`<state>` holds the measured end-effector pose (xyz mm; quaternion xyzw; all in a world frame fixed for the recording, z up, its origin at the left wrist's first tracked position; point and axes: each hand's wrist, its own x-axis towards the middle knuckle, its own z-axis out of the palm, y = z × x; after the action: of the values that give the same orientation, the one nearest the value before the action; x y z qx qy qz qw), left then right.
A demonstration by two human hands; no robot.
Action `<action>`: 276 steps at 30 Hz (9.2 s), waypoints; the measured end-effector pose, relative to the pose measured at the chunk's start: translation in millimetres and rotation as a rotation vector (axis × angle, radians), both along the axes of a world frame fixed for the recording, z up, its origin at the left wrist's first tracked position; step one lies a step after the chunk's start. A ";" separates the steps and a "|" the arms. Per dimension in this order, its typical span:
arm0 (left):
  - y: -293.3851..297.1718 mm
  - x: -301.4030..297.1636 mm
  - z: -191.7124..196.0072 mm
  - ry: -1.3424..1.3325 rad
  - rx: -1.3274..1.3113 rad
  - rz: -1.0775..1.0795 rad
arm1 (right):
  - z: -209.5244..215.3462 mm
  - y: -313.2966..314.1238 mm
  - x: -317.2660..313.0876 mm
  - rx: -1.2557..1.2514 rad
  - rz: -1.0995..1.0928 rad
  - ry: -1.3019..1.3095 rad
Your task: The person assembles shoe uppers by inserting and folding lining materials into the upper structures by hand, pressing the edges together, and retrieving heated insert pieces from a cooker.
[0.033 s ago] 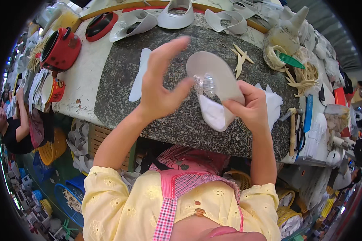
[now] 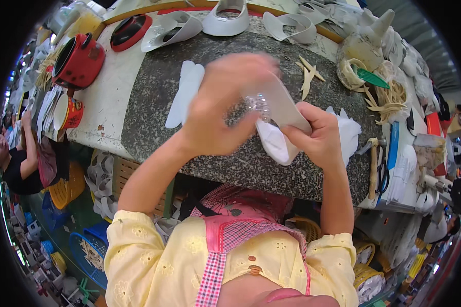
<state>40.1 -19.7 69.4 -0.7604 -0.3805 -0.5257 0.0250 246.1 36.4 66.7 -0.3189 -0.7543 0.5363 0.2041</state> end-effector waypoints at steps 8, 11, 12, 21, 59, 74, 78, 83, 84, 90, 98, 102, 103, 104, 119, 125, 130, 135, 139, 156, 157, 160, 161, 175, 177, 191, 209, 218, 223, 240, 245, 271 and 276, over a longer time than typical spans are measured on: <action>2.2 9.1 1.3 0.098 -0.595 -0.016 | 2.4 6.1 -12.1 0.195 -0.009 -0.054; 3.9 8.1 0.3 -0.285 -1.059 -0.127 | -5.0 5.3 -12.8 0.149 -0.048 0.008; 5.4 6.5 -3.3 -0.279 -1.045 -0.126 | -9.2 8.9 -14.1 0.117 -0.050 0.030; -1.2 1.3 -5.6 -0.881 -1.276 -0.355 | -22.2 22.2 3.3 -0.737 0.118 0.411; 53.4 -81.4 4.4 -0.151 -0.250 0.568 | 138.9 -106.5 20.1 1.227 0.226 -0.457; 0.0 -28.1 -3.6 -1.160 -0.595 -0.132 | -6.0 17.6 -79.1 1.061 -0.385 0.037; -12.1 -65.6 5.6 -1.060 -0.689 -0.021 | -6.7 34.0 -86.4 0.697 -0.399 0.150; -16.4 -109.0 35.7 -0.695 -0.572 0.028 | 17.4 62.9 -46.1 0.850 -0.156 0.354; -18.0 -118.5 38.0 -0.703 -0.579 0.014 | 23.3 63.7 -39.5 0.868 -0.109 0.346; -13.9 -187.0 35.1 -0.593 -0.276 0.300 | 26.1 73.7 23.5 0.943 -0.228 0.383; 45.9 -117.4 -78.8 0.406 -0.246 0.837 | -70.0 34.1 -9.8 1.259 0.325 -0.202; 28.5 -68.0 -50.5 0.391 -0.020 0.551 | -50.9 27.9 10.9 0.913 0.300 -0.276; 23.8 -50.0 -45.6 0.304 -0.028 0.292 | -51.1 29.8 14.5 0.871 0.292 -0.227; 21.3 -30.4 -49.4 0.284 -0.069 0.066 | -53.8 30.5 15.1 0.868 0.284 -0.229; -9.5 41.7 -40.4 0.522 -0.349 0.159 | -82.3 -24.4 144.5 0.697 -0.714 -0.279; 25.2 139.8 -60.4 0.514 -0.500 -0.317 | -85.9 -37.3 150.4 0.582 -0.830 -0.247; 60.2 185.6 -81.0 0.695 -0.224 -0.295 | -100.0 -50.7 164.6 0.510 -0.846 -0.200; 85.9 188.0 -70.9 1.043 -0.089 -0.413 | -99.8 -57.3 160.7 0.639 -0.773 -0.105; 96.0 186.1 -74.1 1.140 0.057 -0.488 | -97.6 -68.7 149.4 0.806 -0.603 -0.250; 112.2 122.7 -22.7 -1.169 -0.749 -0.206 | -82.0 -57.8 139.1 0.662 -0.502 -0.263; 94.6 119.7 -21.8 -1.083 -0.800 -0.220 | -81.2 -52.5 141.8 0.511 -0.502 -0.216; 50.9 123.0 -32.4 -0.600 -0.683 0.026 | -73.2 -41.9 122.9 0.164 -0.609 0.211; 35.1 122.5 -32.9 -0.380 -0.596 0.093 | -69.1 -38.6 114.4 0.162 -0.597 0.212; 2.3 96.8 -61.2 -0.098 -0.265 -0.286 | -64.4 -27.4 45.3 -0.198 -0.775 0.783; 4.2 95.1 -57.4 -0.620 -0.536 -0.311 | -66.2 -29.7 41.7 -0.116 -0.792 0.795; -44.9 47.1 -57.0 -1.597 -0.999 -0.266 | -42.7 -46.2 64.2 0.102 -0.506 0.084; -61.5 4.7 -86.0 -0.137 -0.731 0.180 | -79.7 -5.4 9.1 0.069 -0.026 -0.066; -47.2 4.3 -87.9 -0.184 -0.784 0.239 | -74.7 12.3 5.1 -0.085 -0.049 -0.168; -45.2 4.3 -84.2 -0.179 -0.857 0.265 | -74.7 15.4 4.7 -0.101 -0.022 -0.177; -36.7 -4.6 -96.6 0.243 -0.584 0.452 | -76.6 12.7 -3.1 0.188 -0.008 -0.305; -20.3 -16.2 -84.4 0.539 -0.351 0.318 | -81.2 10.4 -4.8 0.370 0.025 -0.294; -38.4 5.6 -64.1 -1.029 -1.240 -1.201 | -51.2 -18.3 23.4 -0.751 0.272 0.620; -40.2 29.5 -44.1 -0.502 -1.371 -0.796 | -74.2 -10.6 34.9 -0.535 0.119 0.279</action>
<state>69.6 -59.9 25.3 -0.5449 -0.3134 -0.3009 -0.7172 281.1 25.7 -7.5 -0.2401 -0.5683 0.7655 0.1828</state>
